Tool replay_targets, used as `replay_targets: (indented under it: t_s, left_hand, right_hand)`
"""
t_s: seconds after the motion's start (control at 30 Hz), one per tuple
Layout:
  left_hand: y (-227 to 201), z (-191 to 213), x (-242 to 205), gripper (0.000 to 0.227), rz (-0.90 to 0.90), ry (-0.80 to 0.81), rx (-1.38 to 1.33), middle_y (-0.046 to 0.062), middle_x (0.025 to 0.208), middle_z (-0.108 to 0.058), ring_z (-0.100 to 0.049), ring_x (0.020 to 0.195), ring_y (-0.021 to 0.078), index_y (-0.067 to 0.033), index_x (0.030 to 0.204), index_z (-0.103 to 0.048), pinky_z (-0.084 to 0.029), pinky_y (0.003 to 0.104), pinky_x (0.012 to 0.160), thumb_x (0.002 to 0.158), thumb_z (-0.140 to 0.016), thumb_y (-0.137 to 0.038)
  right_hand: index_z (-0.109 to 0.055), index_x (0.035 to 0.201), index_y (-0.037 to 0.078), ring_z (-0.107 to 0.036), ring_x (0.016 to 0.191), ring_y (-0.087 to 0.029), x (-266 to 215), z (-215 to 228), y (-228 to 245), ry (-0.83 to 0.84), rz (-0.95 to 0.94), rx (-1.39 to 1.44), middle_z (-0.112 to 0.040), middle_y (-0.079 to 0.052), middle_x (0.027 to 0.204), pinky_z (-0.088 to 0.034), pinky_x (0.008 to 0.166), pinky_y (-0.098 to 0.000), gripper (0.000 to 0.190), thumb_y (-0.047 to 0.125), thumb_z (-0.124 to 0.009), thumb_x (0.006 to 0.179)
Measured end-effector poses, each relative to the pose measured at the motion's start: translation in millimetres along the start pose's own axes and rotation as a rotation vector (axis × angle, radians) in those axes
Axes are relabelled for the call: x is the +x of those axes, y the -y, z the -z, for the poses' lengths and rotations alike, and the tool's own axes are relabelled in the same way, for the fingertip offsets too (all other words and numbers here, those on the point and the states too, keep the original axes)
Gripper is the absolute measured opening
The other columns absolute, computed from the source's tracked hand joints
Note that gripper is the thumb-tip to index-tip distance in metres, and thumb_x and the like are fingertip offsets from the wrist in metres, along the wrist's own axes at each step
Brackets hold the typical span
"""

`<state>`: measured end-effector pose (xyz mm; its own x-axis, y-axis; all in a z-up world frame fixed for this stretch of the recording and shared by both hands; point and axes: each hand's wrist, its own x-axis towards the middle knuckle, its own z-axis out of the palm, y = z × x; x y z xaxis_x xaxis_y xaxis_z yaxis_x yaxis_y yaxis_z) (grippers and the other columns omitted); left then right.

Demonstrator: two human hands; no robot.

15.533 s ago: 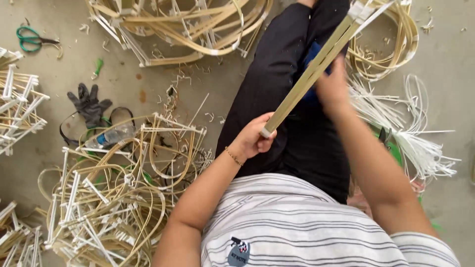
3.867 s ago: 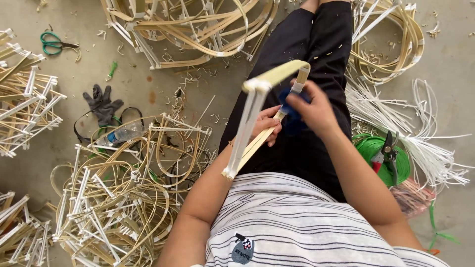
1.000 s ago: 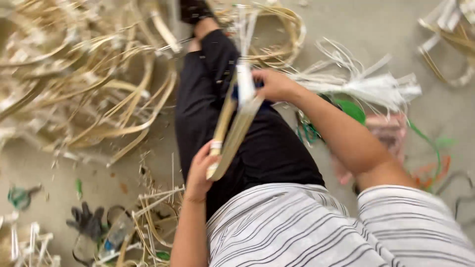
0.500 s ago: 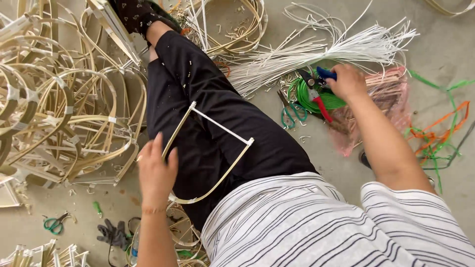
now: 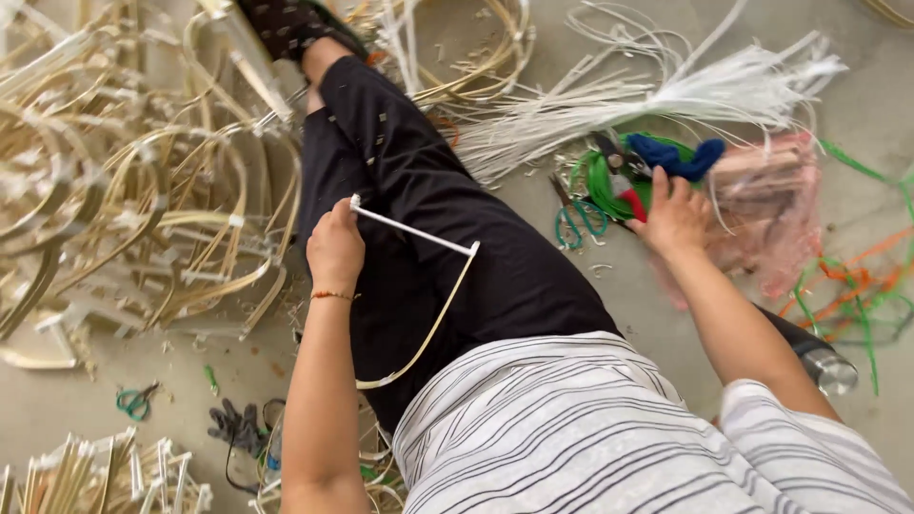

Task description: Assembling white plastic-coated components onto bamboo frames and trimming excess materials using hand shears.

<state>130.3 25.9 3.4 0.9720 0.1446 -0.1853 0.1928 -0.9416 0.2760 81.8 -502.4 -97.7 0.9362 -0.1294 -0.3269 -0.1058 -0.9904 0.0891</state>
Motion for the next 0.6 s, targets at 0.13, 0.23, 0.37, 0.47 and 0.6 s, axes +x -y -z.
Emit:
replay_targets:
  t_s: [0.13, 0.23, 0.37, 0.47, 0.6]
  left_hand:
    - [23, 22, -19, 0.025, 0.074, -0.089, -0.386, 0.015, 0.091, -0.074, -0.069, 0.081, 0.0296, -0.0103, 0.126, -0.067, -0.055, 0.041, 0.072, 0.103, -0.057, -0.014]
    - [27, 41, -42, 0.027, 0.161, 0.014, -0.83, 0.007, 0.086, -0.074, -0.067, 0.072, 0.0144, -0.0095, 0.13, -0.067, -0.055, 0.028, 0.067, 0.107, -0.055, -0.011]
    - [20, 59, -63, 0.033, 0.086, 0.213, -1.419, 0.002, 0.091, -0.069, -0.063, 0.078, 0.0061, -0.0058, 0.141, -0.061, -0.053, 0.021, 0.069, 0.109, -0.052, -0.006]
    - [1, 86, -82, 0.037, 0.006, 0.342, -1.63, 0.001, 0.089, -0.068, -0.06, 0.071, 0.0045, -0.0085, 0.144, -0.056, -0.049, 0.019, 0.063, 0.108, -0.052, -0.006]
    - [-10, 89, -106, 0.038, -0.052, 0.394, -1.634, -0.001, 0.089, -0.065, -0.058, 0.07, 0.0025, -0.0094, 0.148, -0.054, -0.049, 0.017, 0.063, 0.11, -0.051, -0.01]
  right_hand:
    - [-0.041, 0.156, 0.006, -0.051, 0.125, -0.045, 8, 0, -11, 0.029, 0.063, 0.208, -0.051, -0.028, 0.139, -0.046, 0.102, -0.0566, 0.092, 0.036, -0.08, 0.078]
    - [-0.048, 0.15, 0.005, -0.047, 0.103, -0.042, 10, -62, -44, 0.243, -0.011, 0.925, -0.049, -0.026, 0.116, -0.039, 0.087, -0.0569, 0.072, 0.02, -0.072, 0.084]
    - [-0.053, 0.137, 0.007, -0.062, 0.098, -0.018, -44, 76, 46, 0.713, -0.066, 1.794, -0.059, -0.005, 0.108, -0.056, 0.082, -0.0423, 0.066, 0.008, -0.058, 0.072]
    - [-0.055, 0.13, 0.005, -0.063, 0.087, -0.023, -55, 129, 95, 0.908, 0.136, 1.986, -0.065, -0.009, 0.107, -0.052, 0.072, -0.0367, 0.058, 0.005, -0.062, 0.073]
    - [-0.057, 0.132, -0.002, -0.057, 0.075, -0.02, -55, 135, 118, 1.175, 0.176, 2.018, -0.062, -0.012, 0.098, -0.045, 0.063, -0.0343, 0.042, 0.011, -0.071, 0.094]
